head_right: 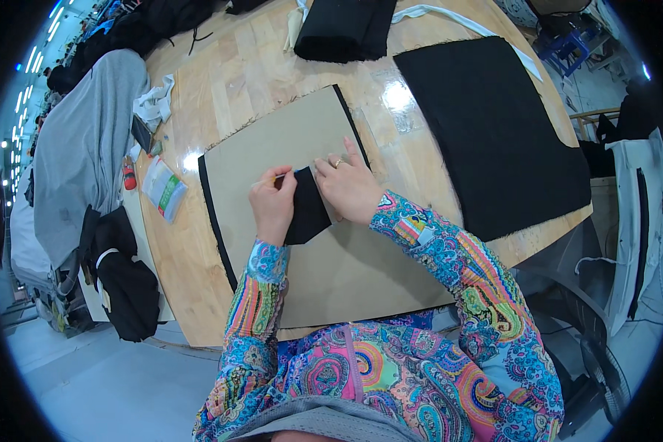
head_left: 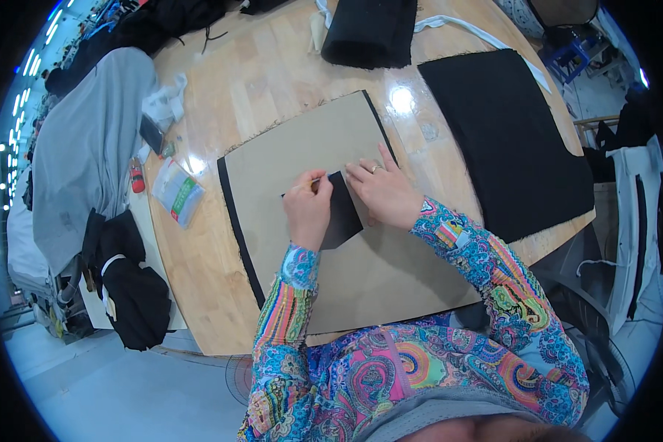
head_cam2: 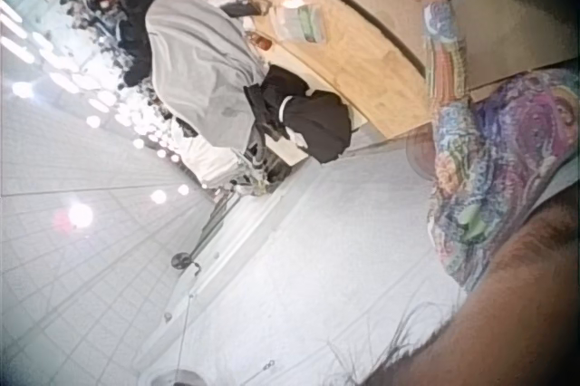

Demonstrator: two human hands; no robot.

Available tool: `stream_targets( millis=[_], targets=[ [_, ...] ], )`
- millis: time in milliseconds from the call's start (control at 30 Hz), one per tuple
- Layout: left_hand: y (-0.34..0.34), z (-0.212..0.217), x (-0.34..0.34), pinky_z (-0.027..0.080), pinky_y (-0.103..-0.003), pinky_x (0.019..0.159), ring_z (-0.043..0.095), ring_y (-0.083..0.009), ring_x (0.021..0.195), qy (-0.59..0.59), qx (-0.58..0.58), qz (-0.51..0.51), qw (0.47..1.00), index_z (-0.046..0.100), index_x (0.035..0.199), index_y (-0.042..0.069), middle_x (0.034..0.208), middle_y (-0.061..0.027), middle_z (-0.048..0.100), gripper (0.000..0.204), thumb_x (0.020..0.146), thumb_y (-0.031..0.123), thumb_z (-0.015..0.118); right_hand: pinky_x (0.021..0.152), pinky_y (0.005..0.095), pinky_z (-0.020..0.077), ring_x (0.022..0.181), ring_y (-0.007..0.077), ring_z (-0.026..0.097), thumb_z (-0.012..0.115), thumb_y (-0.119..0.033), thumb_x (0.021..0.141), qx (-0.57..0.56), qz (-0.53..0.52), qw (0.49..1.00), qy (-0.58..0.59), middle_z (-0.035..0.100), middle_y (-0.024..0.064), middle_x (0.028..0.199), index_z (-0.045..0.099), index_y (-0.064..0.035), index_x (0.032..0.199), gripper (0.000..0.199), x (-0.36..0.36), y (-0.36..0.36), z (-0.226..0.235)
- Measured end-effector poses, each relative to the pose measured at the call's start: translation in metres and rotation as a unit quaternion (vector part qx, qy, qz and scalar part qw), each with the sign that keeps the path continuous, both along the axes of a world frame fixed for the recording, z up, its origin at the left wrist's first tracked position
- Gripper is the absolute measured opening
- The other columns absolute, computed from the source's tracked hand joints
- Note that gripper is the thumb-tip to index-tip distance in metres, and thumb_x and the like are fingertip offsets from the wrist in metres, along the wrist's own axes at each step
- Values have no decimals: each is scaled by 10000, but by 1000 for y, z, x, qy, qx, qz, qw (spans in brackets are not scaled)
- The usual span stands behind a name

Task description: The person uses a cardboard template to mark shapes onto black fabric. They place the template on the fabric, trace the outline with a white marking tool, and then remove the template to reveal the marked shape. This process is repeated multiple times on different sections of the fabric.

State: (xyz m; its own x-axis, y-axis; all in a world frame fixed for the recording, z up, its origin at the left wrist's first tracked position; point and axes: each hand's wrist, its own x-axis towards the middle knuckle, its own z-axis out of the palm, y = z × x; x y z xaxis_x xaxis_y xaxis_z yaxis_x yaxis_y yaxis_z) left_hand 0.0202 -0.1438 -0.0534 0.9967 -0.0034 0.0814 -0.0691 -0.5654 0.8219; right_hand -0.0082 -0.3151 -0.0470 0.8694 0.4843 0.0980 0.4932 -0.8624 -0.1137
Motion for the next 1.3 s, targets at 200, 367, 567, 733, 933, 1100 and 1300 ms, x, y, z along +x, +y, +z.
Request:
stream_targets(
  millis=[200,367,567,733,933,1100,1300],
  targets=[
    [61,2,-7,458,-236,585,575,-76,634,48,-126,102,986,669,904,-13,701,-20,638,146,849,119,642,1118,578,160,1181,236,486,848,-248,503,-20,8,998,61,512,80,1242,545,6,1207,808,1,-1,8],
    [92,-13,-8,460,-226,607,585,-69,668,51,-111,108,987,664,924,-26,719,-33,654,156,856,113,638,1127,575,140,1205,232,467,866,-262,495,-18,16,997,69,506,72,1258,538,1,1222,840,1,2,10],
    [83,-4,-9,470,-234,622,608,-78,686,68,-68,114,989,659,936,-27,774,-72,689,190,867,147,627,1133,571,128,1222,234,451,868,-253,501,-27,10,996,88,500,72,1272,538,4,1218,830,2,2,13],
    [76,2,-9,471,-239,621,614,-87,673,62,-65,114,989,662,939,-19,765,-83,694,192,867,156,629,1135,570,120,1227,239,448,865,-243,513,-21,7,996,92,499,82,1272,539,8,1211,809,1,1,15],
    [70,8,-10,472,-243,613,621,-99,664,43,-37,105,993,663,937,-24,740,-83,688,189,857,145,635,1134,572,123,1235,241,444,859,-231,517,-15,9,995,93,496,85,1276,533,11,1218,811,1,1,17],
    [75,0,-11,477,-249,617,627,-106,670,24,-26,123,992,662,937,-25,740,-88,687,185,854,137,631,1133,572,126,1234,240,445,857,-225,516,-19,8,995,96,494,85,1276,523,13,1227,821,1,1,15],
    [78,-5,-13,477,-248,613,623,-100,666,37,-79,131,988,665,934,-25,742,-75,688,178,852,129,631,1128,578,139,1219,240,454,857,-229,516,-14,10,995,94,494,79,1254,522,8,1219,814,2,0,17]
  ],
)
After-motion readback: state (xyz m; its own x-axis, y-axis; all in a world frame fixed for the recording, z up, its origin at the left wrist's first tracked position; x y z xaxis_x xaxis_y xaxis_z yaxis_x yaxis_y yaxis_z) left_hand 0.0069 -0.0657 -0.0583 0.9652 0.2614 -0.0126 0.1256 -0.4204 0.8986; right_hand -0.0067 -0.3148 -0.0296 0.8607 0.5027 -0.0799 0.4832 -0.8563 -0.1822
